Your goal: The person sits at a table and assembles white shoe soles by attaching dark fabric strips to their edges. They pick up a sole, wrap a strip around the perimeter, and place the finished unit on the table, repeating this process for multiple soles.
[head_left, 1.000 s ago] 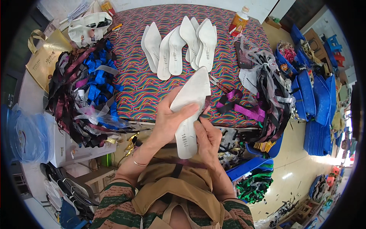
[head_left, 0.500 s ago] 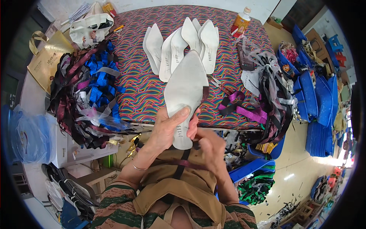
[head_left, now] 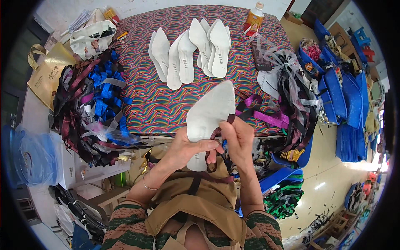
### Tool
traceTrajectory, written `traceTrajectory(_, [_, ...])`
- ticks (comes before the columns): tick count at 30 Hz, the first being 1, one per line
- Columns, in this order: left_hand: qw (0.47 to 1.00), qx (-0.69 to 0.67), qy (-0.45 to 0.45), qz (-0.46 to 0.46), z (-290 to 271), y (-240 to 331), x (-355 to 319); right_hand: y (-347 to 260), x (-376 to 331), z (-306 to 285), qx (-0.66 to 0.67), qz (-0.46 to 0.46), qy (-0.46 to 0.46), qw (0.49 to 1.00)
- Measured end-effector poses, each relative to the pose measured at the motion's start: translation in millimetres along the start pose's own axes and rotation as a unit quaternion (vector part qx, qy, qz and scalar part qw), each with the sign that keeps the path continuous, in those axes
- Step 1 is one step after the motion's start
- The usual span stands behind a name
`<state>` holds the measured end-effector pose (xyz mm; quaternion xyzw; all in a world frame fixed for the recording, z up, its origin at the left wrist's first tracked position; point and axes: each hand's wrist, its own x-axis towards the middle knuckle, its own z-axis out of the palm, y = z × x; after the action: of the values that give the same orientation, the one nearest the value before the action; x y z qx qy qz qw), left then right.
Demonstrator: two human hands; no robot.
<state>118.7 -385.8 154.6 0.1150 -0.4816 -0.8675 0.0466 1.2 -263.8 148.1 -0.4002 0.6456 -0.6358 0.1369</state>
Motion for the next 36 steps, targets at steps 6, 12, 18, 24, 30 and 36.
traceTrajectory(6, [0.999,0.004,0.030,0.014,-5,-2,5,-2,4,13,0.118,0.156,-0.065,0.978])
traceTrajectory(12, [0.984,-0.094,0.137,0.059,-14,26,15,9,-38,4,-0.068,0.072,-0.144,0.985])
traceTrajectory(18, [0.957,-0.255,0.108,0.091,-23,25,17,1,-67,11,-0.191,-0.053,-0.065,0.978])
traceTrajectory(24, [0.919,-0.352,0.032,0.172,-21,22,21,-11,-72,27,-0.129,-0.038,0.031,0.990])
traceTrajectory(30, [0.943,-0.238,0.148,0.181,7,7,6,-12,-62,25,0.026,0.113,0.064,0.991])
traceTrajectory(36, [0.965,-0.209,0.116,0.105,15,-12,-5,-27,-38,24,-0.092,-0.053,0.048,0.993])
